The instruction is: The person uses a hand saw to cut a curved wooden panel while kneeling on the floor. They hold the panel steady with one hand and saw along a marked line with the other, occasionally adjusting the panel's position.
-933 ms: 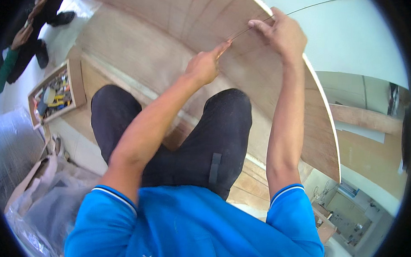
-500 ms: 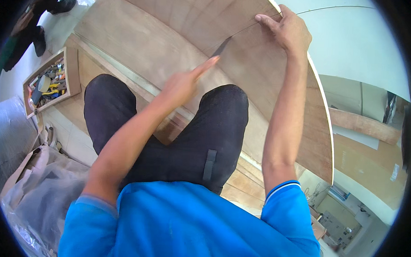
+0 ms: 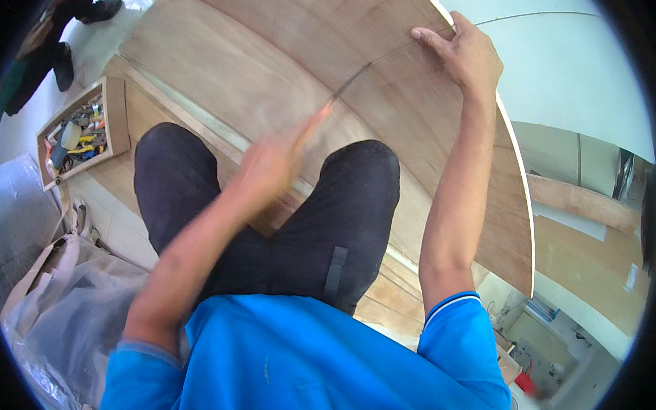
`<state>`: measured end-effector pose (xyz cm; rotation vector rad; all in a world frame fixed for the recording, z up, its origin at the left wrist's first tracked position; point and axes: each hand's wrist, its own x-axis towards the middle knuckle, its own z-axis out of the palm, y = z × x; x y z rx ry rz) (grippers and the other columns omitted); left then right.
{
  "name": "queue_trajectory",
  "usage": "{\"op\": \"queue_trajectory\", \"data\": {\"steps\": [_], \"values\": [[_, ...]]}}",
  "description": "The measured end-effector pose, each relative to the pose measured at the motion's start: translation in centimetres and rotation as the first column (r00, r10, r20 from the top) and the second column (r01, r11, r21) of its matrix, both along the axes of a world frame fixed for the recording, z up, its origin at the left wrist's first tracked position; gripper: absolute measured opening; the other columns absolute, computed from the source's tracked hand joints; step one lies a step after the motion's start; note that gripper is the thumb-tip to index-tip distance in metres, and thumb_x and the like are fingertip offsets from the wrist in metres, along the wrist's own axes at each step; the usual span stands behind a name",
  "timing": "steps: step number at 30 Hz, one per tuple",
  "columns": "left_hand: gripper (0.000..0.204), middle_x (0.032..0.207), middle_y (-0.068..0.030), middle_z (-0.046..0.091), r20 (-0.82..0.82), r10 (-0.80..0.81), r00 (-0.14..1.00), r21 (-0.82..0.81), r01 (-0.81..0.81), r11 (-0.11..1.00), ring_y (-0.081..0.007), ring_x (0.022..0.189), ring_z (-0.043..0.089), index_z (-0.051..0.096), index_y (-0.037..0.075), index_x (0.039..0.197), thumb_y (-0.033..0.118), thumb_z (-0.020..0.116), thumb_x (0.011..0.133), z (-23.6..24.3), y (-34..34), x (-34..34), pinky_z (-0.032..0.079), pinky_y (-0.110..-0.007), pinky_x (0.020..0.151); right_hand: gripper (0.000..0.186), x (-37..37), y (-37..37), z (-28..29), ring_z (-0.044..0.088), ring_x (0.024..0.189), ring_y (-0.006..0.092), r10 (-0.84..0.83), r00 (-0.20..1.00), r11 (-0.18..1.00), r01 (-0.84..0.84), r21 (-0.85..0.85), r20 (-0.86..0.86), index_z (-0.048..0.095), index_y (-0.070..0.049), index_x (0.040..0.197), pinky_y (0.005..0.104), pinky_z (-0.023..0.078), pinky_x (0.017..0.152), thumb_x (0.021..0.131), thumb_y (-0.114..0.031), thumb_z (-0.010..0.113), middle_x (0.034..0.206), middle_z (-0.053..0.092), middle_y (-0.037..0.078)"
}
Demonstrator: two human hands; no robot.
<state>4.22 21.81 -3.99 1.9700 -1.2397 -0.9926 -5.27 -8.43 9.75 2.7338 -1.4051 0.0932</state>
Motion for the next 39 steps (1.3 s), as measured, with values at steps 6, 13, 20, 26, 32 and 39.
{"op": "queue_trajectory", "data": {"steps": [6,13,20,26,32,39], "values": [[0.083,0.092,-0.0323,0.070,0.068,0.124,0.990,-0.244,-0.104,0.964,-0.0515,0.086,0.069,0.036,0.038,0.167,0.000,0.054,0.095,-6.2,-8.9,0.3,0.054,-0.059,0.077,0.069,1.3,-0.2,-1.3,0.077,0.082,0.0253,0.122,0.992,0.991,-0.120,-0.065,0.025,0.075,-0.013,0.107,0.0443,0.055,0.070,0.080,-0.076,0.079,0.082,0.078,0.005],[0.091,0.092,-0.0313,0.070,-0.088,0.041,0.995,-0.107,-0.050,0.993,-0.0499,0.075,0.069,0.034,0.038,0.169,-0.005,0.055,0.091,6.0,8.1,-1.8,0.054,-0.060,0.074,0.070,-0.8,0.1,-1.3,0.077,0.083,0.0262,0.066,0.995,0.995,-0.059,-0.084,0.078,0.076,-0.013,0.115,0.0435,0.056,0.072,0.081,-0.074,0.079,0.084,0.079,0.006],[0.078,0.101,-0.0300,0.072,0.039,0.095,0.995,-0.205,-0.085,0.975,-0.0508,0.092,0.070,0.036,0.041,0.166,0.005,0.054,0.099,-7.1,-9.6,0.6,0.055,-0.059,0.084,0.069,0.9,0.3,-1.6,0.077,0.084,0.0254,0.100,0.995,0.992,-0.098,-0.077,0.026,0.077,-0.016,0.116,0.0422,0.056,0.072,0.080,-0.075,0.079,0.083,0.079,0.005],[0.085,0.097,-0.0319,0.070,-0.056,0.002,0.998,0.023,0.000,1.000,-0.0517,0.090,0.069,0.036,0.041,0.167,0.001,0.057,0.094,5.8,4.9,-1.0,0.054,-0.060,0.083,0.070,-1.1,0.2,-0.5,0.078,0.088,0.0250,0.015,0.998,1.000,-0.015,-0.007,0.061,0.077,-0.016,0.116,0.0442,0.057,0.072,0.079,-0.075,0.079,0.086,0.080,0.005],[0.085,0.096,-0.0273,0.073,0.031,0.006,0.999,-0.041,-0.004,0.999,-0.0504,0.090,0.071,0.041,0.037,0.164,-0.003,0.059,0.091,-4.0,-4.4,0.0,0.056,-0.057,0.080,0.069,0.1,0.5,-0.8,0.078,0.089,0.0244,0.056,0.998,0.998,-0.056,-0.007,0.042,0.077,-0.015,0.119,0.0447,0.057,0.074,0.080,-0.072,0.081,0.090,0.081,0.005],[0.088,0.081,-0.0303,0.066,-0.018,0.036,0.999,-0.174,-0.038,0.984,-0.0517,0.078,0.067,0.034,0.040,0.167,-0.001,0.056,0.092,-3.1,-1.6,-1.4,0.052,-0.058,0.072,0.068,0.0,-1.9,-1.4,0.077,0.087,0.0234,0.051,0.998,0.999,-0.050,-0.011,0.037,0.078,-0.016,0.117,0.0431,0.056,0.074,0.079,-0.072,0.082,0.088,0.080,0.004]]}}
